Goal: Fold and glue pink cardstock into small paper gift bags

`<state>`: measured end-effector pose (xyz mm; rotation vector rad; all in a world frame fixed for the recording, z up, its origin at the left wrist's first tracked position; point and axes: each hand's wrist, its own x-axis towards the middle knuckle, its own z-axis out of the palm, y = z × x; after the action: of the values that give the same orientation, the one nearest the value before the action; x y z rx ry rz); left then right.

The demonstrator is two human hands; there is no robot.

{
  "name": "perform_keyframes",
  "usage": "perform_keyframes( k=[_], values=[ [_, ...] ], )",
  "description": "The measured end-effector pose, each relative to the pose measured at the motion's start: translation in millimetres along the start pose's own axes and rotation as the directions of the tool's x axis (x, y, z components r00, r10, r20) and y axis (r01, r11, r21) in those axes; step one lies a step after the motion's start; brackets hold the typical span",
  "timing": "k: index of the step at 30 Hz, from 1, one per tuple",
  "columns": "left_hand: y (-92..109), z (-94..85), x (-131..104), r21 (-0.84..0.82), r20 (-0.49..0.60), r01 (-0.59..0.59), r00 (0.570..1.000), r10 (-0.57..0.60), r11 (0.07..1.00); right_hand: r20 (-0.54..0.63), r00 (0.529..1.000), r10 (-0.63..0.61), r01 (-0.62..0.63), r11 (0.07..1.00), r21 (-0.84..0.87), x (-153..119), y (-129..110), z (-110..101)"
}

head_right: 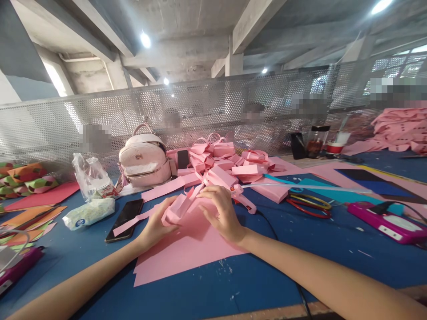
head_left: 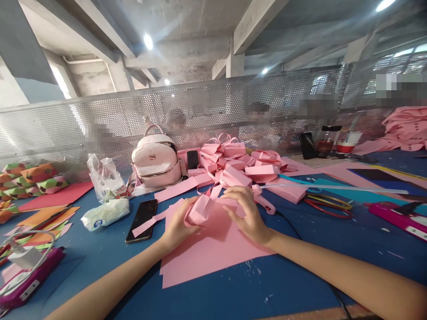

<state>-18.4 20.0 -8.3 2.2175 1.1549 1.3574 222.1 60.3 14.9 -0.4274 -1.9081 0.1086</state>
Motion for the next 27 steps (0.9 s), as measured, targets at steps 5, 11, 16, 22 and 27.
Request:
perform_keyframes(
  k=[5, 11, 16, 22, 27],
  values=[
    [-2.5, -2.7, 0.5, 0.155, -0.109, -0.056, 0.991, 0.073, 0.986, 0.078, 0.992, 0.099, -0.109, 0.985, 0.132, -2.7, -1.0, 1.8],
    [4.6, 0.1, -3.1, 0.362, -0.020, -0.254, 0.960, 0.280, 0.897, 0.260, 0.925, 0.279, -0.346, 0.900, 0.265, -8.5, 2.4, 10.5],
    [6.3, -0.1, -5.7, 0.481, 0.148, -0.441, 0.893, 0.425, 0.758, 0.261, 0.896, 0.360, -0.432, 0.845, 0.315, -13.6, 9.6, 15.6],
    [9.8, -6.5, -6.2, 0.561, 0.298, -0.554, 0.829, 0.474, 0.616, 0.229, 0.896, 0.381, -0.441, 0.827, 0.348, -15.3, 10.3, 13.9],
    [9.5, -5.6, -4.4, 0.618, 0.323, -0.539, 0.838, 0.441, 0.572, 0.287, 0.875, 0.389, -0.476, 0.798, 0.370, -16.4, 8.6, 14.3]
  ],
)
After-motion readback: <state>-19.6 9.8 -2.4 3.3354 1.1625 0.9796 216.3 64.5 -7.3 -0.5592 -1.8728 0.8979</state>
